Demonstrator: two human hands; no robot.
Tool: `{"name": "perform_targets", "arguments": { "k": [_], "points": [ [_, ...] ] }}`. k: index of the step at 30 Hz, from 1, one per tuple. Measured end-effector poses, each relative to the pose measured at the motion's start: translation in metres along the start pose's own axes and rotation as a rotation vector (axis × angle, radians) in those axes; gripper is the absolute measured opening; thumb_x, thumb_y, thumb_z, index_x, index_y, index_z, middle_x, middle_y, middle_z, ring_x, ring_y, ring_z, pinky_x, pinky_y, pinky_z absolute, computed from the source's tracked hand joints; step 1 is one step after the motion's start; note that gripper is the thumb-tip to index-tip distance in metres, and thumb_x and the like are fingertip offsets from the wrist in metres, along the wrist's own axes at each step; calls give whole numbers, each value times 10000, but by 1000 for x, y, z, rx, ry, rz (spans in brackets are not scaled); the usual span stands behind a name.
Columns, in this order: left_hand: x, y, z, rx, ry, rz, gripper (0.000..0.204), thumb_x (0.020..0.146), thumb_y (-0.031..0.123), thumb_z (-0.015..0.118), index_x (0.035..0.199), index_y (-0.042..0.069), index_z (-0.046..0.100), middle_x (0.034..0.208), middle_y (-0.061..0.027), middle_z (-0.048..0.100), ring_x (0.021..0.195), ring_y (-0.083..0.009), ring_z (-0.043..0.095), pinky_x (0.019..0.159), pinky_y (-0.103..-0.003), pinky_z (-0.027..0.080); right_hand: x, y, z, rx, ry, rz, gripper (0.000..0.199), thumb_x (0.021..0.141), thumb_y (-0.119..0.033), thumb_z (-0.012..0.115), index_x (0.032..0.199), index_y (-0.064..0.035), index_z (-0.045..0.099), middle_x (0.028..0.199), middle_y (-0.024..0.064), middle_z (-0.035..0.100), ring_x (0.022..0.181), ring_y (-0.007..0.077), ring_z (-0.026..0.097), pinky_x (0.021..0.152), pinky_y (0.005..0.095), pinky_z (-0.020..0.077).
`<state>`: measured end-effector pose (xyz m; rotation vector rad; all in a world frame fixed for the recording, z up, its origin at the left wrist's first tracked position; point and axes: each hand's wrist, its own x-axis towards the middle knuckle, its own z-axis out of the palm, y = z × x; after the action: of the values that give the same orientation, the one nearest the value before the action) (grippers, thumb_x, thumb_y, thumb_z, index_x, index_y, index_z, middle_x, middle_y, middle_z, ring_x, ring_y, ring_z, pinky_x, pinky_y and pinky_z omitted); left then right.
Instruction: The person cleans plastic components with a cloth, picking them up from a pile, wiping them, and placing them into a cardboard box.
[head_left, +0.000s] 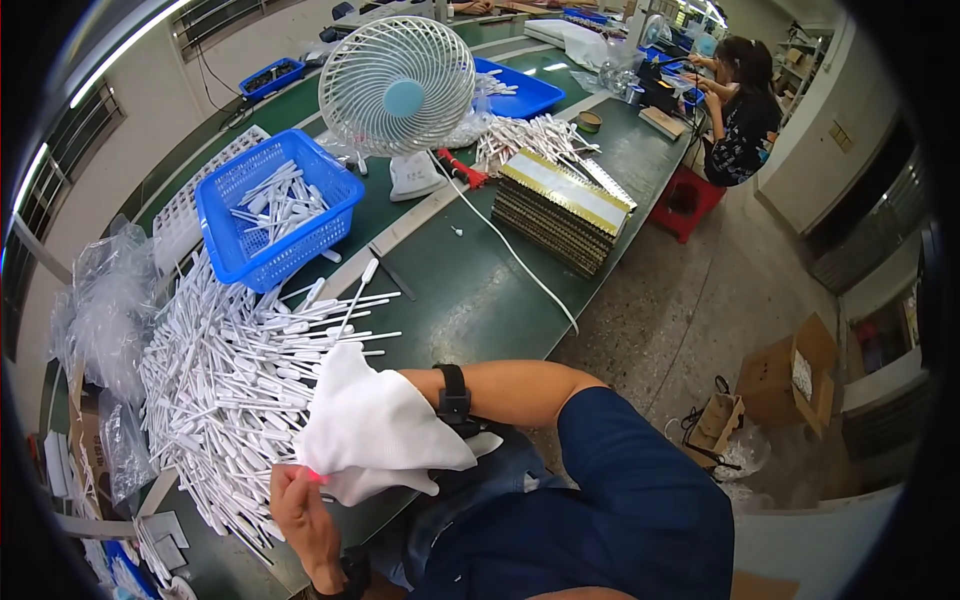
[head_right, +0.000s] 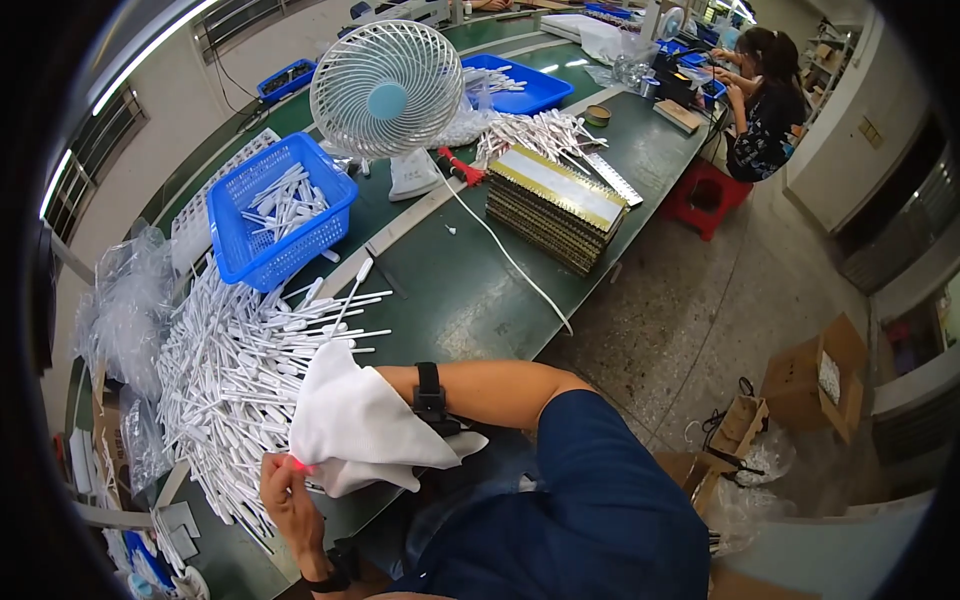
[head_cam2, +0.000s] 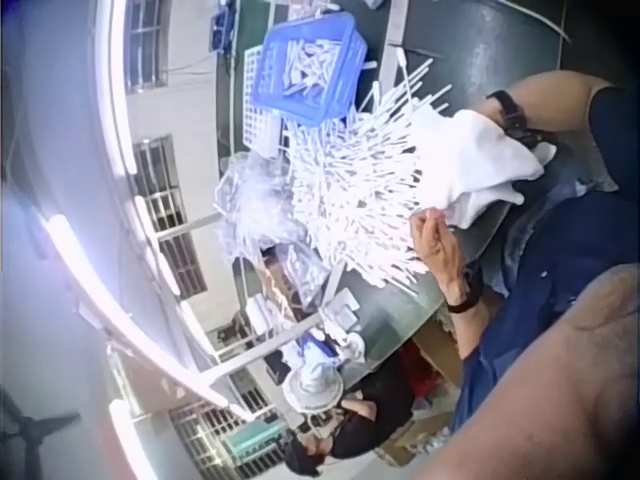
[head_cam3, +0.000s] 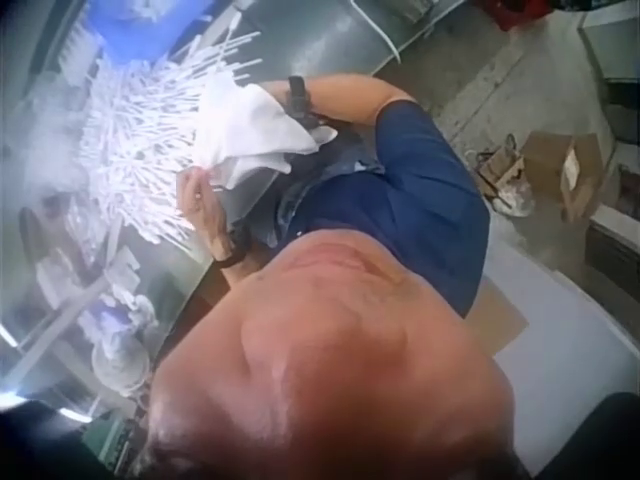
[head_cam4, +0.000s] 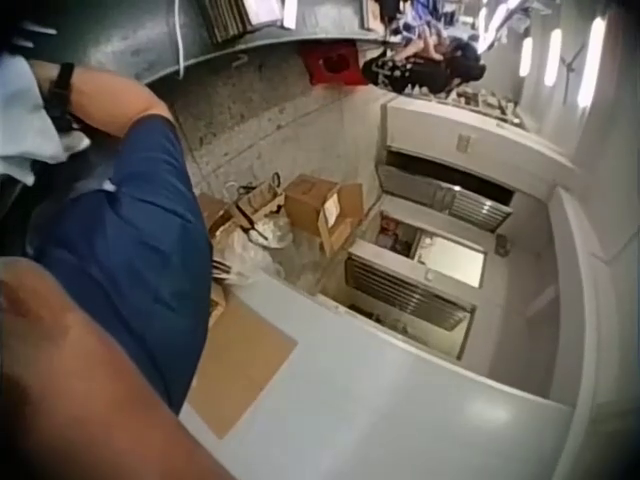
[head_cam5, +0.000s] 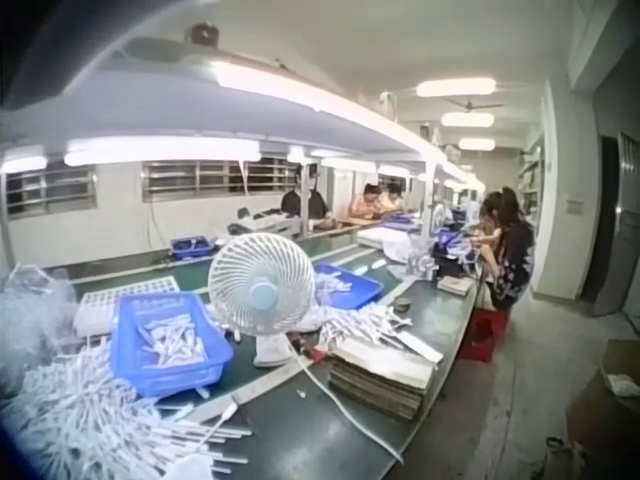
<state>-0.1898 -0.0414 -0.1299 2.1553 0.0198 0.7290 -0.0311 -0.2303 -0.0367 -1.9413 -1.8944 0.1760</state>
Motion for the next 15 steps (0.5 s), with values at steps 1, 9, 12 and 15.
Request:
{"name": "perform_targets", "arguments": {
  "k": [1,9,12,15],
  "points": [
    [-1,-5,-4,-8,27,8,323,1012,65,557,704,28,470,678,41,376,640,-63,354,603,-227,284,0,-1,0,-8,16,0,160,697,-299,693,732,-143,686,629,45,631,567,249,631,501,386,448],
    [0,-19,-45,-69,195,-252,406,1045,140,530,672,92,377,660,67,345,617,-18,289,554,-232,198,-24,-13,-3,-76,146,24,152,667,-310,687,699,-162,680,599,41,607,545,250,625,482,388,438],
    [0,-20,-46,-120,205,-323,409,1044,152,540,668,92,389,642,67,344,605,-18,287,545,-237,200,-20,-17,-3,-87,122,44,145,655,-303,698,680,-165,660,584,31,581,529,243,595,483,383,425],
    [-1,-15,-47,-136,216,-376,410,1042,158,549,665,93,399,629,68,347,594,-19,287,536,-240,203,-8,-20,-3,-98,21,69,172,630,-277,735,637,-168,603,551,3,511,491,223,510,494,370,388]
  ]
}}
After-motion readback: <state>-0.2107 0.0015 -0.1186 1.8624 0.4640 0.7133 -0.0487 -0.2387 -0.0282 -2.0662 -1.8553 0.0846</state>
